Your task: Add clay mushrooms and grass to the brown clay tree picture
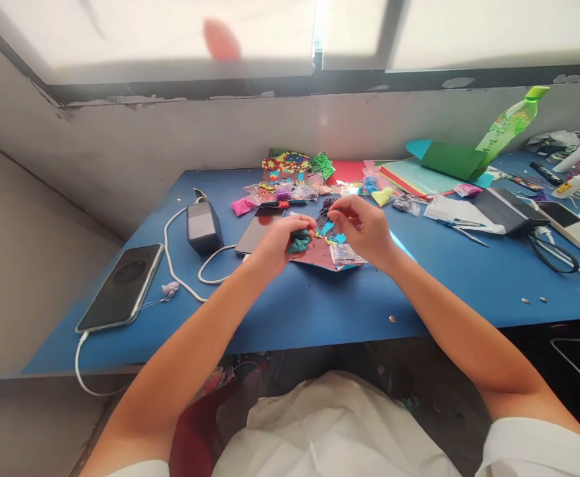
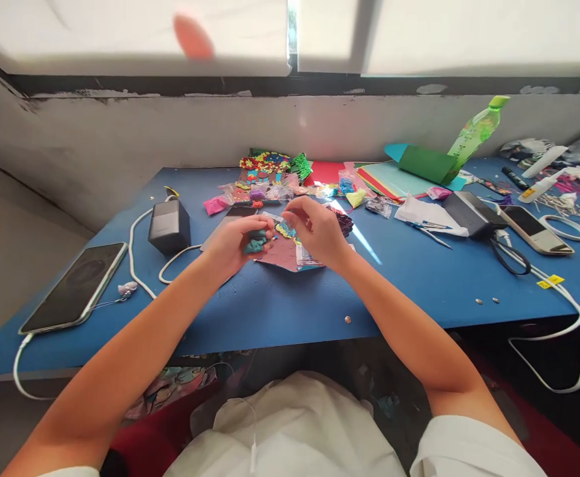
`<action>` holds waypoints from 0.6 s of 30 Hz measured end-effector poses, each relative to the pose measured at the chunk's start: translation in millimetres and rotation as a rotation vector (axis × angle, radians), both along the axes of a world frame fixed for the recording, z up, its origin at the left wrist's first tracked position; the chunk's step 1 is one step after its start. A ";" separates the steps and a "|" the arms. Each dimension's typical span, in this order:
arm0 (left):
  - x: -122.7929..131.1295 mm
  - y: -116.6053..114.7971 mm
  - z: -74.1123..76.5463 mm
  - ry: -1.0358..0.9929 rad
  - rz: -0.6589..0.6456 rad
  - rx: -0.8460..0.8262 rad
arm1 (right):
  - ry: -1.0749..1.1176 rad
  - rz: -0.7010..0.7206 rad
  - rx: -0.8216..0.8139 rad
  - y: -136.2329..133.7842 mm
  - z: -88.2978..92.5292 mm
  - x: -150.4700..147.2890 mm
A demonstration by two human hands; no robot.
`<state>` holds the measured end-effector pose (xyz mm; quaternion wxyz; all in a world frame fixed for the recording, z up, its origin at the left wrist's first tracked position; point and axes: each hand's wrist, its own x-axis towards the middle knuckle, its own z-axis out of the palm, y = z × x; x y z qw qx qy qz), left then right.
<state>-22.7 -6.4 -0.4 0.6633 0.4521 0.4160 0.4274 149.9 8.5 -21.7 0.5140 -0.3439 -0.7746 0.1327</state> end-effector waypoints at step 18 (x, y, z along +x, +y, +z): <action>9.5 -14.7 -2.8 0.260 0.017 0.420 | -0.285 -0.042 0.259 -5.2 -7.4 -1.8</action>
